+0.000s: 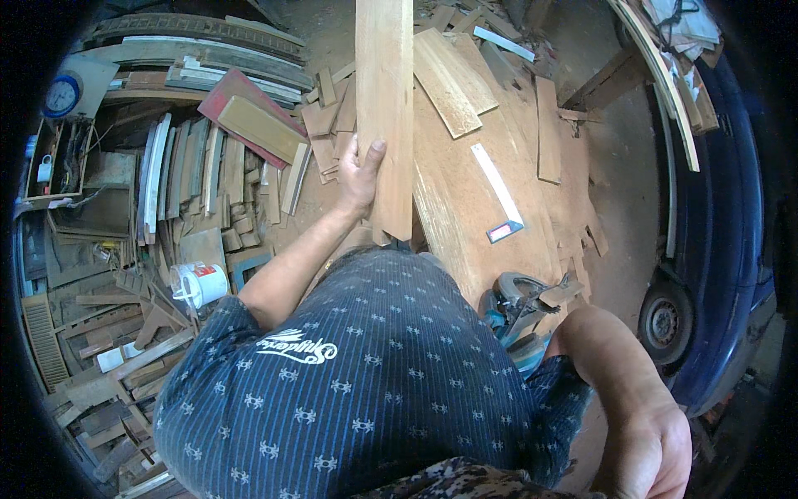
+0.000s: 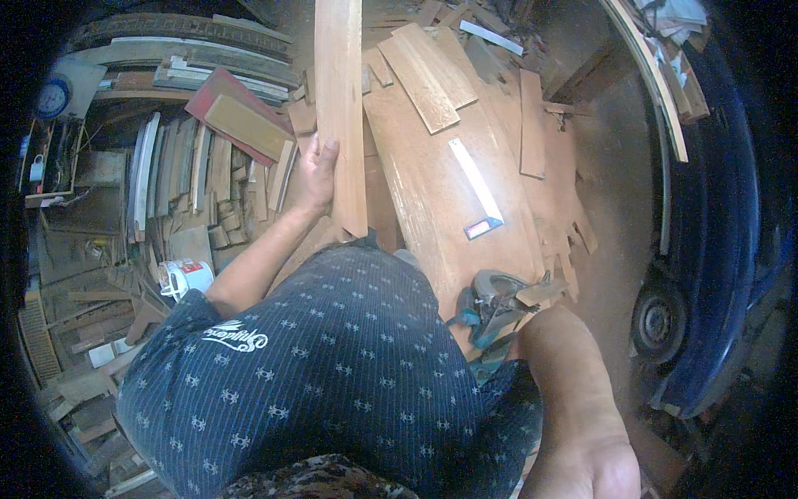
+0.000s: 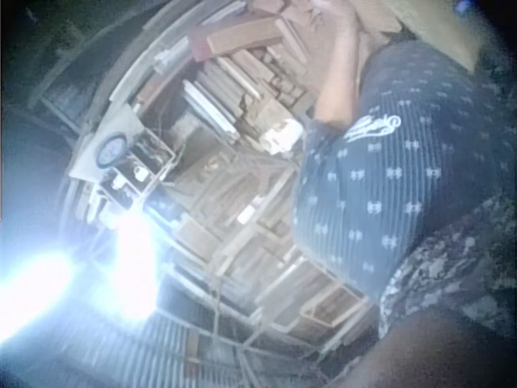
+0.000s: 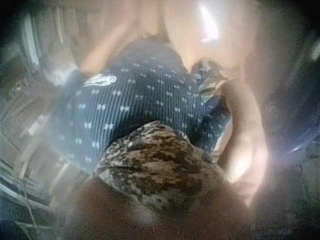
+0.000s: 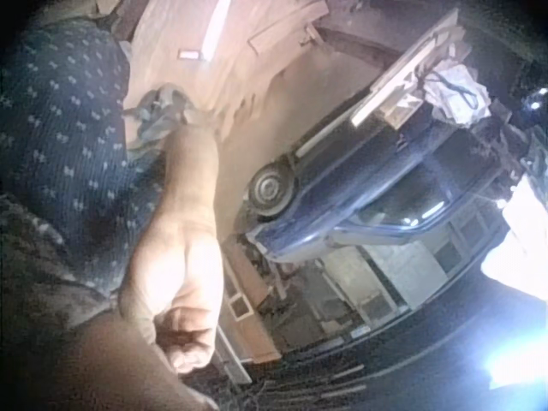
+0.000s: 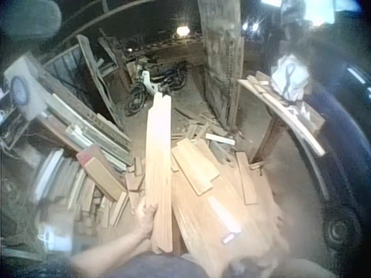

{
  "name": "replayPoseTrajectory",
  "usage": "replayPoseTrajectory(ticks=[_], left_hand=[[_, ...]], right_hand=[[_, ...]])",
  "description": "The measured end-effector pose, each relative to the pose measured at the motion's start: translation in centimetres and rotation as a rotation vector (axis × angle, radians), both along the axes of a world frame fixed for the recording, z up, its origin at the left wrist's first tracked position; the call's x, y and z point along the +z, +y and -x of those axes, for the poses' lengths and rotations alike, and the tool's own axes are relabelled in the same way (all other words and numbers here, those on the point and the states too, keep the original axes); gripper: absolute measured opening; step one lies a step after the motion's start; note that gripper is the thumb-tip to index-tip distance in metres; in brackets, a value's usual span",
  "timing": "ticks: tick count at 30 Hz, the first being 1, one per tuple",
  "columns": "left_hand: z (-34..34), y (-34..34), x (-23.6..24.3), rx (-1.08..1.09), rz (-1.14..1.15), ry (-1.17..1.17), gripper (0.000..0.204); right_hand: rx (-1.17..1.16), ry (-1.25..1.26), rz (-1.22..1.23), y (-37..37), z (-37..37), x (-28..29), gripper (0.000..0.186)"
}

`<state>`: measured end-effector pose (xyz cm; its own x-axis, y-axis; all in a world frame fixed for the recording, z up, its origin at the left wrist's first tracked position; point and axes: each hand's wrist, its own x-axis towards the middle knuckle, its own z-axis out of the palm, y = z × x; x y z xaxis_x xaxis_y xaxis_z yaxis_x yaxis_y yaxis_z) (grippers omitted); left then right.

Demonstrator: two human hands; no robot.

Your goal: The person measures and marks wooden planks with a square ruler and pencil. They then use a circular saw to cut the planks into smaller pieces on a workbench. The person handles the wood pieces and the saw repeatedly to complete the cuts.

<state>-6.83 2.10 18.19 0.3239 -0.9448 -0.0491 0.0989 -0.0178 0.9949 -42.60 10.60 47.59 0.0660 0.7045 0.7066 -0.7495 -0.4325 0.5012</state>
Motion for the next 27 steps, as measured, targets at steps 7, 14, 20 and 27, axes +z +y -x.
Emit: replayPoseTrajectory(ticks=[7, 14, 20, 27], left_hand=[[-5.0, 1.3, -3.2, 0.073, -0.419, -0.059, 0.059], [-13.9, 1.2, -8.7, 0.207, -0.493, -0.156, 0.067], [-29.1, -8.1, -11.1, 0.253, -0.755, -0.182, 0.098], [-29.5, -16.7, -26.5, -0.042, -0.771, -0.680, 0.098]], right_hand=[[0.095, -0.221, 0.166, -2.1, -2.3, 0.4, 0.040], [0.144, 0.253, -0.499, -0.4, -0.9, -1.7, 0.028], [0.158, 0.160, -0.239, -5.1, -3.9, 0.1, 0.033], [0.100, 0.054, -0.211, -12.3, -7.5, 1.1, 0.015]])
